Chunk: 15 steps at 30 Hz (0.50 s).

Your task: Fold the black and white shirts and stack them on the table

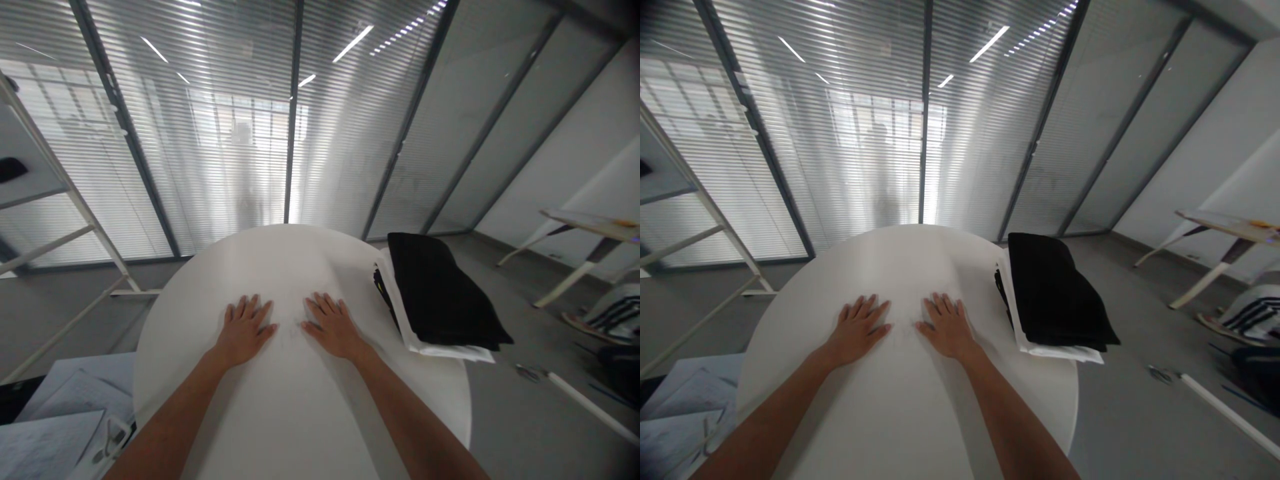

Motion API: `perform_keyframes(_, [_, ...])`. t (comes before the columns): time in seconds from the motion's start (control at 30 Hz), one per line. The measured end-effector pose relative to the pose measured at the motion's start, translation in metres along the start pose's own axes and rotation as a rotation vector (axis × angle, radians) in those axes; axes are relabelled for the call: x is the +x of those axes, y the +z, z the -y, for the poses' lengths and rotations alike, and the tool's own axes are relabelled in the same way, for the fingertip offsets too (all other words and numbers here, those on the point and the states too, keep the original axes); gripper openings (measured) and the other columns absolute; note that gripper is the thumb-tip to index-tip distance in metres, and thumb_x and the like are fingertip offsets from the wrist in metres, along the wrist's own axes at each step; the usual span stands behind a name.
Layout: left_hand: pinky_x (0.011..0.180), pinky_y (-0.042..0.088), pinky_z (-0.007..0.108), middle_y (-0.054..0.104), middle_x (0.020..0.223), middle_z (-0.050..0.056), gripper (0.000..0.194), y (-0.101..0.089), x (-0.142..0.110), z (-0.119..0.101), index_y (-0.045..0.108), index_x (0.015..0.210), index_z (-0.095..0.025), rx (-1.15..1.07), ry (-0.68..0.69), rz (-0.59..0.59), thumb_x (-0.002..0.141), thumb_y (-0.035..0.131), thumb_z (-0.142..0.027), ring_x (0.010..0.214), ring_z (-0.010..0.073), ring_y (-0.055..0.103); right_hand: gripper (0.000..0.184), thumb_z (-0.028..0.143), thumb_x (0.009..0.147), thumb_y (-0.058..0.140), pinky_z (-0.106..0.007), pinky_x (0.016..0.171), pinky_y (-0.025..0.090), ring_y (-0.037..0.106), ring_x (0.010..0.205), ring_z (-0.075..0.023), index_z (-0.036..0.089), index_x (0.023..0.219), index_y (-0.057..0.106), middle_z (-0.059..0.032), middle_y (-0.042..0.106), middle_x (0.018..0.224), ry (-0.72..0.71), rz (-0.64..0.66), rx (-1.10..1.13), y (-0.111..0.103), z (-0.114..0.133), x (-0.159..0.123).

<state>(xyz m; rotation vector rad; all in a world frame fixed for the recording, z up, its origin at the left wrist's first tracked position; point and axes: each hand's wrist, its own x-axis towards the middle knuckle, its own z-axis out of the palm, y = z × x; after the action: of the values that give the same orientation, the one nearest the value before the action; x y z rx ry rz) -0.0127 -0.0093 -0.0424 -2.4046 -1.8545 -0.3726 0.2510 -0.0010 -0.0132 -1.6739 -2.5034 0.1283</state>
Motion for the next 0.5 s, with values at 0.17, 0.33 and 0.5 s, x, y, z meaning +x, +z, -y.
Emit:
perform_keyframes(0.17, [0.109,0.022,0.061,0.032,0.156,0.008,0.062,-0.0045,0.0004,-0.0023,0.035,0.148,-0.037,-0.019,-0.007,0.048,0.092,0.026,-0.063,0.143,0.0381,0.025,0.07,0.066,0.093,0.023,-0.054,0.115,0.012,0.014,0.147,-0.0286,0.028,0.152,0.028,-0.0052,0.021,0.159,0.002,0.004,-0.007,-0.0014,0.0004,-0.0006])
perform_keyframes(0.33, [0.109,0.022,0.062,0.031,0.156,0.009,0.063,-0.0066,0.0003,-0.0031,0.034,0.148,-0.037,-0.031,-0.005,0.058,0.092,0.026,-0.063,0.143,0.0386,0.024,0.072,0.068,0.093,0.019,-0.054,0.115,0.011,0.013,0.147,-0.0277,0.028,0.152,0.026,-0.0051,0.02,0.159,0.008,0.016,-0.005,-0.0009,0.0004,0.0])
perform_keyframes(0.5, [0.109,0.022,0.062,0.032,0.156,0.009,0.062,-0.008,0.0003,-0.0042,0.034,0.148,-0.036,-0.033,-0.005,0.065,0.092,0.028,-0.062,0.143,0.0396,0.024,0.072,0.068,0.093,0.02,-0.054,0.115,0.011,0.012,0.147,-0.0282,0.028,0.152,0.025,-0.005,0.018,0.16,0.008,0.032,-0.001,0.0002,-0.0005,0.0011])
